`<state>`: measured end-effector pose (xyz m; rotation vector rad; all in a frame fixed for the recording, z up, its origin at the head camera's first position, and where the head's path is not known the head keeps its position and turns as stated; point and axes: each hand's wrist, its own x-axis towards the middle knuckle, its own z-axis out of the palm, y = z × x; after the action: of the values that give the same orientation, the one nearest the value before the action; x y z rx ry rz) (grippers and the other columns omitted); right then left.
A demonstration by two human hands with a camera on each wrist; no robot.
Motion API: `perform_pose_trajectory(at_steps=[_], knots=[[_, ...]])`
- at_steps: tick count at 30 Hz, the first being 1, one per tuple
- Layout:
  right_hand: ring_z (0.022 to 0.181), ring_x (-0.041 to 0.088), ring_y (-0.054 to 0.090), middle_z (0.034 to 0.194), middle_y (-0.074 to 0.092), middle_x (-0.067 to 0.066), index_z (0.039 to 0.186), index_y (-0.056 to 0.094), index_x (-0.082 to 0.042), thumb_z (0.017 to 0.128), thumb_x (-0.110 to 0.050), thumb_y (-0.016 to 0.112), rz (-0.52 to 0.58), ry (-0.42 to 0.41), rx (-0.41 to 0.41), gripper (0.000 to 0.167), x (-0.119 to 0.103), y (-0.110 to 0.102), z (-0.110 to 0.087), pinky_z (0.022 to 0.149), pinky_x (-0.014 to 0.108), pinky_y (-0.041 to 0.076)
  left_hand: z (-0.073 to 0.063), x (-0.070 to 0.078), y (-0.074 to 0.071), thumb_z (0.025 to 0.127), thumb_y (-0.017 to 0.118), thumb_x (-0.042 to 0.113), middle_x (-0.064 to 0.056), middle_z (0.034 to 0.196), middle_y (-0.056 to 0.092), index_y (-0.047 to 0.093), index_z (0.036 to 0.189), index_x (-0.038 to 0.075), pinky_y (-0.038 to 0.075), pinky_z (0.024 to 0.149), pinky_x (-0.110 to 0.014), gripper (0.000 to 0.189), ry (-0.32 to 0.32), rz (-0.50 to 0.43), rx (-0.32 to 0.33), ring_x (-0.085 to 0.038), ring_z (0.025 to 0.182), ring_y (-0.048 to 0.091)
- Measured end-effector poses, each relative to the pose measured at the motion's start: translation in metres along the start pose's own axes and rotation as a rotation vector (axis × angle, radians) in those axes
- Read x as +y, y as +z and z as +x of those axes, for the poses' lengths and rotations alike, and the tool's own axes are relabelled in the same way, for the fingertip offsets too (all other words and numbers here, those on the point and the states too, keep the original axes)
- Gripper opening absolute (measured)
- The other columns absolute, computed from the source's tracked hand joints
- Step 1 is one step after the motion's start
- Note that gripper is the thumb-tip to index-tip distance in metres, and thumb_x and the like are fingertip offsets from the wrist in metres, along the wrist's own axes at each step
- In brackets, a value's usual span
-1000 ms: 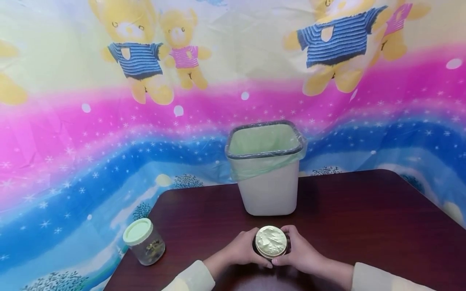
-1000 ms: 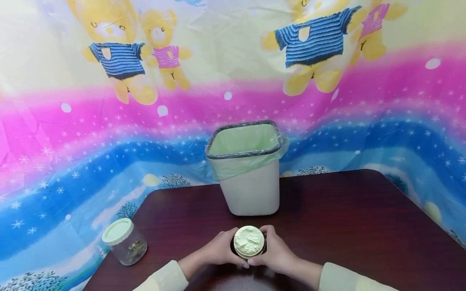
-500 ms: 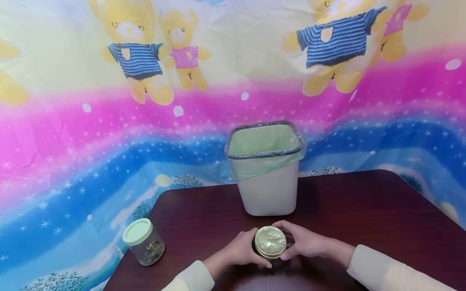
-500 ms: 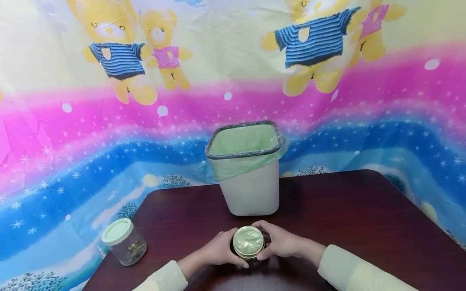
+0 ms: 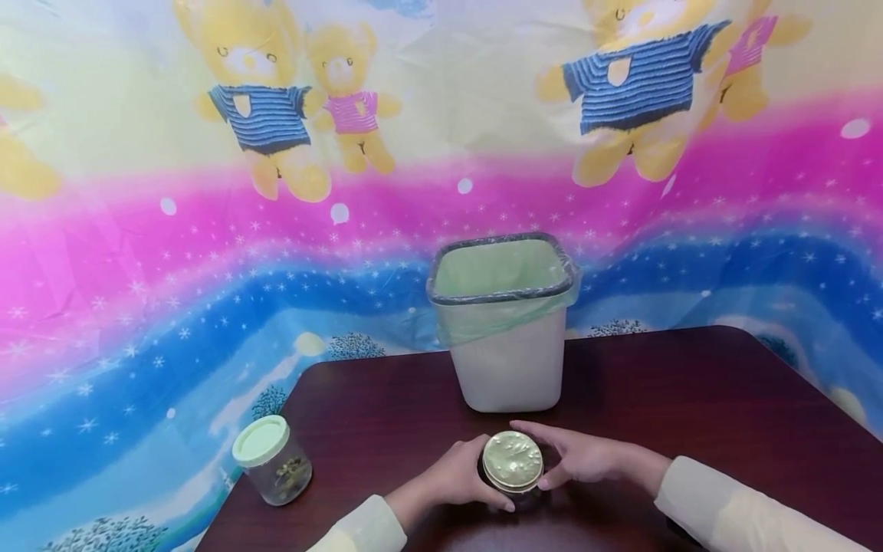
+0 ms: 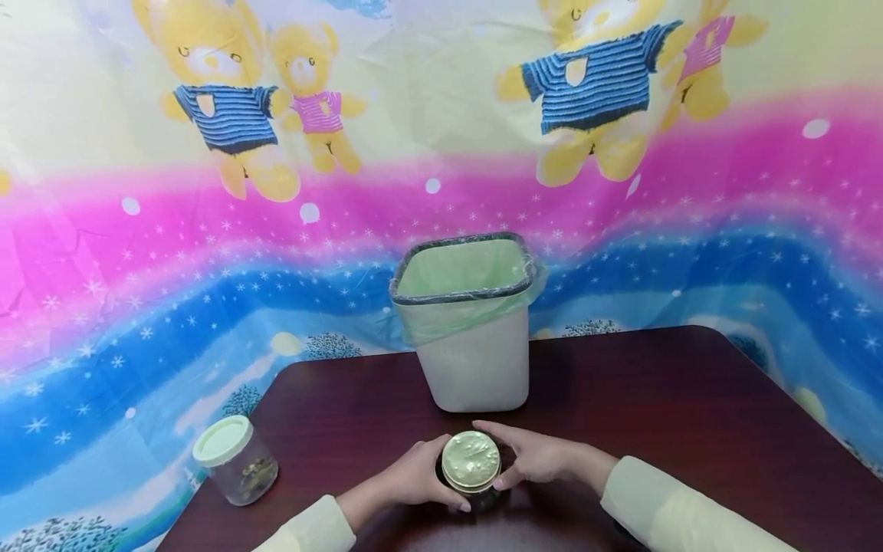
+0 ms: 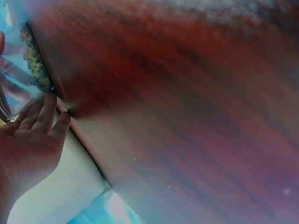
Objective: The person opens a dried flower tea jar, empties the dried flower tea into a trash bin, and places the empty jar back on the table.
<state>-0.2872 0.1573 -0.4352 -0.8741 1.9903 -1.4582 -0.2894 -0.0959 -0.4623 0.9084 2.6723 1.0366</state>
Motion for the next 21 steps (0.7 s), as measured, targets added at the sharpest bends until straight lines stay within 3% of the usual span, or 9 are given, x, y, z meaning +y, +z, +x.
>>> perform_pose_trajectory(at_steps=[4, 8, 15, 21], knots=[[0.131, 0.047, 0.035, 0.145, 0.032, 0.032, 0.149, 0.015, 0.010, 0.078, -0.003, 0.079, 0.073, 0.008, 0.112, 0.097, 0.000, 0.010, -0.004, 0.099, 0.040, 0.042, 0.000, 0.001, 0.001, 0.057, 0.094, 0.039, 0.019, 0.096, 0.062, 0.058, 0.116, 0.020, 0.047, 0.078, -0.021, 0.072, 0.004, 0.002, 0.000, 0.001, 0.089, 0.058], [0.123, 0.049, 0.043, 0.134, 0.044, 0.031, 0.141, 0.021, 0.016, 0.074, -0.002, 0.082, 0.071, -0.002, 0.268, 0.092, -0.003, 0.029, -0.008, 0.095, 0.048, 0.045, 0.000, 0.001, 0.001, 0.057, 0.094, 0.038, 0.019, 0.096, 0.062, 0.058, 0.115, 0.019, 0.047, 0.078, -0.021, 0.071, 0.007, -0.003, 0.000, 0.002, 0.089, 0.058], [0.115, 0.042, 0.054, 0.118, 0.056, 0.024, 0.127, 0.033, 0.015, 0.064, -0.005, 0.089, -0.051, 0.068, 0.554, 0.087, -0.008, 0.064, -0.007, 0.088, 0.041, 0.049, 0.000, 0.000, -0.001, 0.057, 0.094, 0.038, 0.018, 0.096, 0.062, 0.059, 0.114, 0.019, 0.048, 0.078, -0.021, 0.070, 0.002, -0.002, -0.001, 0.001, 0.088, 0.058], [0.104, 0.027, 0.059, 0.108, 0.061, 0.013, 0.124, 0.039, 0.011, 0.058, -0.012, 0.094, -0.181, 0.134, 0.667, 0.089, -0.009, 0.074, -0.001, 0.088, 0.040, 0.044, 0.000, -0.001, -0.001, 0.058, 0.093, 0.041, 0.017, 0.096, 0.062, 0.059, 0.114, 0.019, 0.048, 0.077, -0.021, 0.068, 0.002, 0.004, -0.005, 0.002, 0.088, 0.058]])
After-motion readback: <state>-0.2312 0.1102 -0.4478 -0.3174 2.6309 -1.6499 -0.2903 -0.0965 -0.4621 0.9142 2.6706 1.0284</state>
